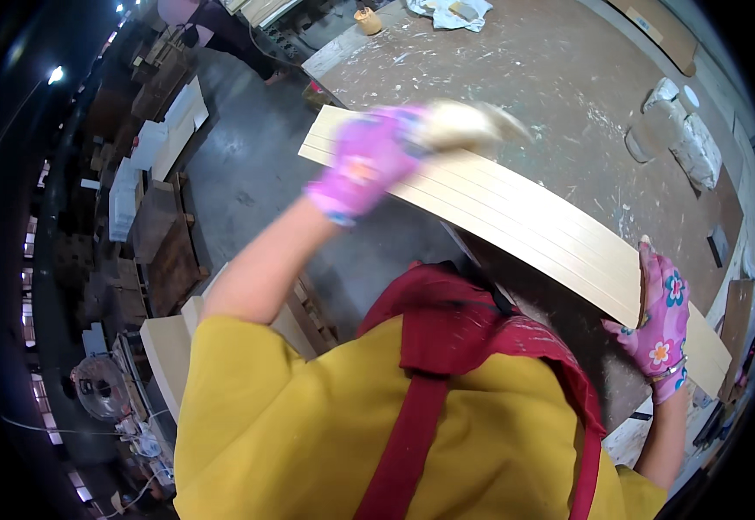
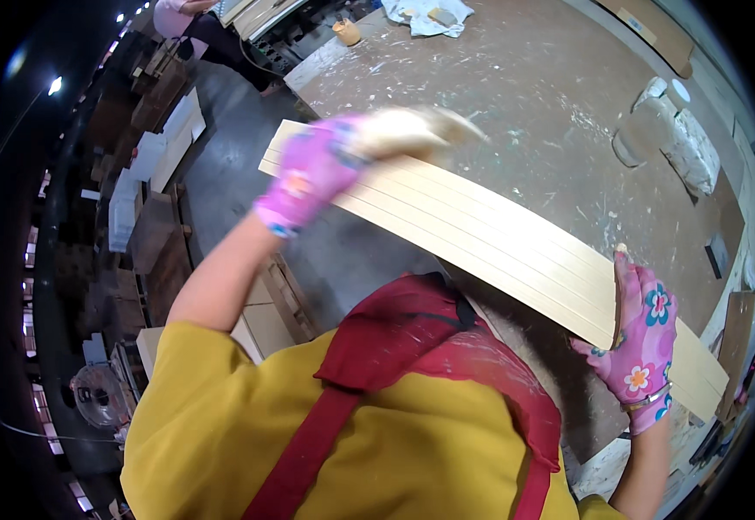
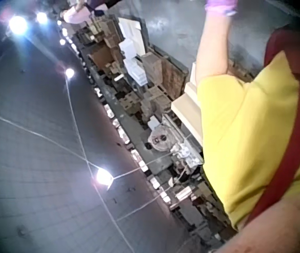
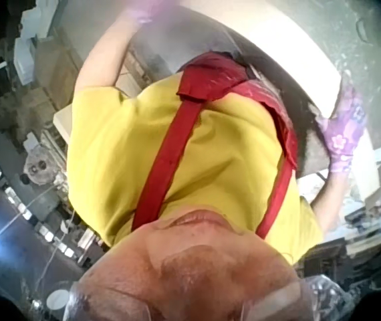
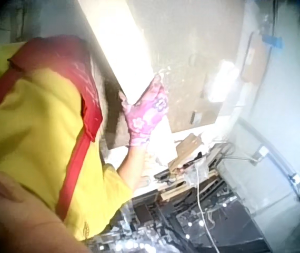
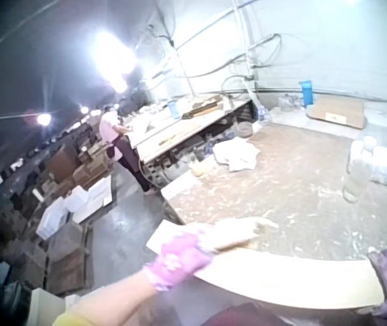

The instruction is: The person wipes a long, light-colored wooden panel with a cloth, then places it on a stack of similar panels. They then clean the workbench surface with a scraper and a cloth. Finally, they pick up another panel and place it on the stack.

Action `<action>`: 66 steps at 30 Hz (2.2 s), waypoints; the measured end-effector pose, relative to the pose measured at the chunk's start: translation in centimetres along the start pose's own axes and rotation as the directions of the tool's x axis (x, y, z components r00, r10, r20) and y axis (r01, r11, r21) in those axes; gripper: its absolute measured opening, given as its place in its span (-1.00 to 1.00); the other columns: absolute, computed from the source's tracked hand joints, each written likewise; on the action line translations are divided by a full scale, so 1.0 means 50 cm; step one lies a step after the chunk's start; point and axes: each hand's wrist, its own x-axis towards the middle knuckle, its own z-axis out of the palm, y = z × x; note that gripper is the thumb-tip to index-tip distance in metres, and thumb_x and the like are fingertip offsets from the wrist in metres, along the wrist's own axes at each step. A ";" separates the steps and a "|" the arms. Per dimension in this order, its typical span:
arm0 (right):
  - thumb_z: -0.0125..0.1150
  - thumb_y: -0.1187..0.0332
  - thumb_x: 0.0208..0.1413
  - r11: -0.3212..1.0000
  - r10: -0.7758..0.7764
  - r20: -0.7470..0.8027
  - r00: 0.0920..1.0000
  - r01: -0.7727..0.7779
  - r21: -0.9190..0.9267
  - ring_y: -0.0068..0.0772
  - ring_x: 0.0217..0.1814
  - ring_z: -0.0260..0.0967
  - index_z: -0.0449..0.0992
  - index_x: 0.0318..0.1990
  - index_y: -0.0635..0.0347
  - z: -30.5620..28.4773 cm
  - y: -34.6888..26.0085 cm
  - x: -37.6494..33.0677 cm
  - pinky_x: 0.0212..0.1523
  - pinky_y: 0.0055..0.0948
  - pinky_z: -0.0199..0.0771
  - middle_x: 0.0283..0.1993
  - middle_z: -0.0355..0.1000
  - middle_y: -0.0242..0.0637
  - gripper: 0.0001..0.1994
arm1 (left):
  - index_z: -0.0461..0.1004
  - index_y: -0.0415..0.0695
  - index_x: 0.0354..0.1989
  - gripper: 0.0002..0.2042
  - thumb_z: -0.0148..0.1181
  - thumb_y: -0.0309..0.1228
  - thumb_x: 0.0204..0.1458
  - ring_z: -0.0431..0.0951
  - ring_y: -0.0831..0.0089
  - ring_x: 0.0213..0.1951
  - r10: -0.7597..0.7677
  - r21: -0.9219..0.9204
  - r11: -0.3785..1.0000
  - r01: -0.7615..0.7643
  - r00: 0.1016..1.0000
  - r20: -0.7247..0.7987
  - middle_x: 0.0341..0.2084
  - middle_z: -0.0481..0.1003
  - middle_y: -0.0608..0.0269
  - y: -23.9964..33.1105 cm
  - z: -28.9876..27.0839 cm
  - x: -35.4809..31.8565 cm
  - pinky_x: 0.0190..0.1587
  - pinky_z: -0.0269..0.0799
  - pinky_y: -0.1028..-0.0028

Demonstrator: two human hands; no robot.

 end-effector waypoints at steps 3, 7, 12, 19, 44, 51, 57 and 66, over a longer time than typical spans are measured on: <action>0.29 -0.25 -0.39 1.000 0.005 -0.009 1.000 -0.005 0.003 0.07 0.24 0.10 0.02 0.34 0.16 0.001 0.000 -0.004 0.25 -0.06 -0.05 0.16 0.19 0.04 0.10 | 0.51 -0.01 -0.23 -0.71 0.15 -0.10 -0.01 0.57 0.23 -0.47 -0.074 0.243 0.962 0.125 0.975 -0.210 -0.51 0.55 0.20 -0.126 -0.042 -0.012 -0.45 0.47 0.25; 0.32 -0.19 -0.40 1.000 -0.009 -0.014 1.000 0.009 0.015 0.08 0.24 0.10 0.04 0.33 0.16 -0.004 -0.010 -0.002 0.26 -0.07 -0.05 0.16 0.19 0.04 0.09 | 0.47 0.03 -0.17 -0.70 0.16 -0.13 -0.06 0.55 0.24 -0.40 0.100 0.224 0.971 -0.079 0.991 -0.086 -0.40 0.53 0.22 -0.015 -0.016 -0.055 -0.36 0.44 0.24; 0.31 -0.20 -0.39 0.999 -0.031 -0.039 0.999 0.031 -0.018 0.08 0.22 0.10 0.04 0.33 0.16 0.006 -0.010 -0.003 0.24 -0.09 -0.01 0.15 0.20 0.04 0.08 | 0.46 0.04 -0.09 -0.61 0.18 -0.15 -0.14 0.52 0.23 -0.16 0.465 -0.322 0.884 -0.340 0.716 0.520 -0.23 0.50 0.23 0.221 0.007 -0.057 -0.10 0.39 0.20; 0.29 -0.23 -0.36 0.999 -0.054 -0.060 0.997 0.054 -0.004 0.08 0.17 0.14 0.03 0.34 0.18 0.003 0.000 -0.002 0.21 -0.10 0.03 0.13 0.21 0.05 0.08 | 0.49 -0.05 -0.17 -0.61 0.17 -0.03 -0.04 0.57 0.18 -0.46 0.027 -0.001 1.000 -0.027 0.997 0.075 -0.47 0.56 0.14 -0.028 -0.042 -0.054 -0.43 0.47 0.26; 0.33 -0.17 -0.36 0.984 -0.054 -0.211 0.976 0.087 0.153 0.08 0.11 0.19 0.07 0.32 0.18 0.011 -0.003 0.009 0.19 -0.07 0.07 0.10 0.24 0.02 0.05 | 0.47 -0.03 -0.21 -0.66 0.21 -0.15 -0.15 0.55 0.17 -0.38 0.657 -0.427 0.719 -0.548 0.736 0.163 -0.48 0.51 0.18 0.269 0.074 0.015 -0.36 0.39 0.25; 0.25 0.03 -0.09 0.942 -0.301 0.032 0.953 0.292 0.163 -0.08 0.20 0.20 0.17 0.25 0.02 0.054 0.070 -0.011 0.23 -0.24 0.11 0.24 0.20 -0.09 -0.28 | 0.45 -0.02 -0.19 -0.64 0.19 -0.13 -0.14 0.54 0.17 -0.29 0.773 -0.522 0.613 -0.594 0.588 0.238 -0.36 0.51 0.16 0.307 0.049 0.061 -0.29 0.43 0.23; 0.29 0.16 -0.13 0.994 -0.096 -0.052 0.994 0.098 0.056 -0.01 0.17 0.21 0.27 0.16 0.00 0.019 -0.016 -0.011 0.19 -0.18 0.14 0.19 0.23 -0.07 -0.38 | 0.12 -0.09 0.28 -0.11 0.22 0.18 -0.20 0.27 0.08 0.15 0.542 -0.420 0.803 -0.422 0.812 0.219 0.16 0.23 -0.07 0.021 -0.102 0.094 0.22 0.12 0.20; 0.30 0.31 -0.14 0.898 0.220 -0.097 0.971 -0.163 0.408 -0.02 0.17 0.20 0.36 0.04 0.02 0.029 -0.006 0.004 0.17 -0.17 0.17 0.17 0.22 -0.03 -0.50 | 0.15 0.01 0.29 -0.08 0.42 -0.23 -0.41 0.23 -0.05 0.12 0.337 0.126 0.900 -0.416 0.851 0.402 -0.03 0.31 0.01 -0.109 -0.097 -0.009 0.21 0.11 0.10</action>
